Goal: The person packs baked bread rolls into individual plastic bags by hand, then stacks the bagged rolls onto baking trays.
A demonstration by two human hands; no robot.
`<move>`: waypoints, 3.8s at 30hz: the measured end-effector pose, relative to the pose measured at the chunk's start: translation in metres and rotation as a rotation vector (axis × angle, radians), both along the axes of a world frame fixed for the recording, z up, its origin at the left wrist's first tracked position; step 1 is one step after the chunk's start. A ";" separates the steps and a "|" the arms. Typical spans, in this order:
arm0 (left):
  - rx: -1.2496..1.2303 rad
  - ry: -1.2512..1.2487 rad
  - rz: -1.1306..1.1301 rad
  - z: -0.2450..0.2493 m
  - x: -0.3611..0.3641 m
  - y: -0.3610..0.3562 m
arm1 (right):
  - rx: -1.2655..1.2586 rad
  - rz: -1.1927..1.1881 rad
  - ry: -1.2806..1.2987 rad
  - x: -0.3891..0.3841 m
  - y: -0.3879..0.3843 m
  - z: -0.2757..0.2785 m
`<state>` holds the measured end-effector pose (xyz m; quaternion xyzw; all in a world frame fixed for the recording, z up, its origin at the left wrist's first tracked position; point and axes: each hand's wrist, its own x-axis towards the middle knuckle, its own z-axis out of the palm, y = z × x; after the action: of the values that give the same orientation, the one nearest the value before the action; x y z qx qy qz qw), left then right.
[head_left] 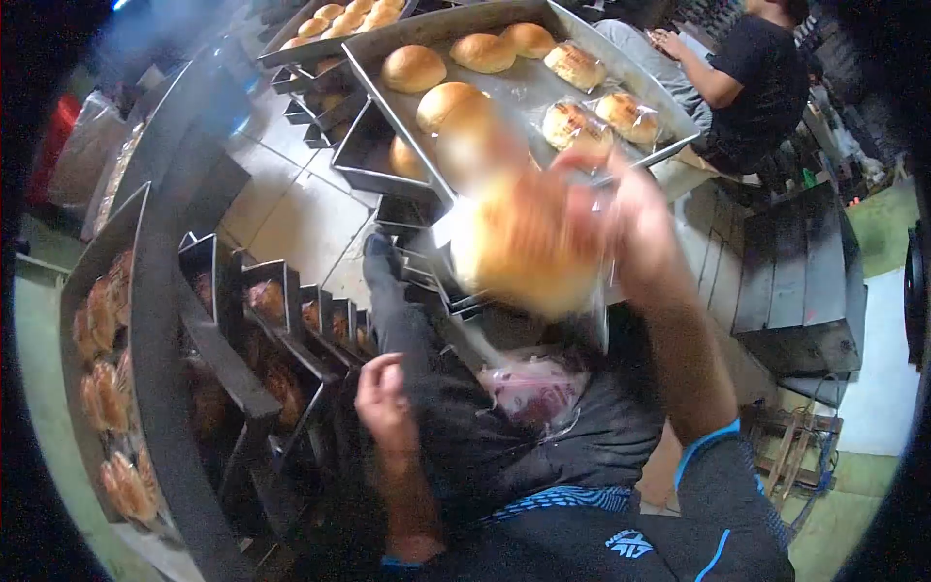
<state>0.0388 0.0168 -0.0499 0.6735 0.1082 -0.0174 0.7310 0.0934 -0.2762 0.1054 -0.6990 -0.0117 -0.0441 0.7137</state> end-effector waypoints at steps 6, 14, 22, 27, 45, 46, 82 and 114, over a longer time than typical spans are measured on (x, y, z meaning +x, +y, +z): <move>0.124 -0.156 -0.363 -0.002 0.009 -0.071 | -0.984 -0.620 -0.066 0.091 -0.083 0.011; 0.031 -0.093 -0.231 -0.034 0.016 -0.055 | -0.729 -0.052 0.185 -0.148 -0.048 -0.198; 0.698 -0.576 -0.680 0.018 0.015 -0.107 | -0.844 -0.316 -0.269 -0.162 -0.022 -0.132; -0.220 -0.293 -0.593 0.007 0.042 -0.098 | -0.181 -0.522 -0.264 -0.138 -0.035 -0.059; -0.804 -0.136 0.225 -0.069 0.077 -0.031 | -1.037 0.164 0.355 0.285 0.004 -0.014; -0.819 -0.148 0.212 -0.067 0.074 -0.028 | -1.146 0.175 0.375 0.268 0.012 -0.003; -0.934 -0.463 -0.103 0.138 -0.064 -0.109 | -0.755 -0.041 -1.041 -0.147 0.045 -0.017; -0.890 0.166 -0.127 0.065 -0.001 -0.050 | -0.658 -0.094 -0.344 -0.119 0.047 -0.096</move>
<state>0.0376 -0.0333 0.0151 0.2954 0.1066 -0.1610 0.9356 -0.0257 -0.2290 0.0096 -0.8732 -0.1129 -0.1872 0.4357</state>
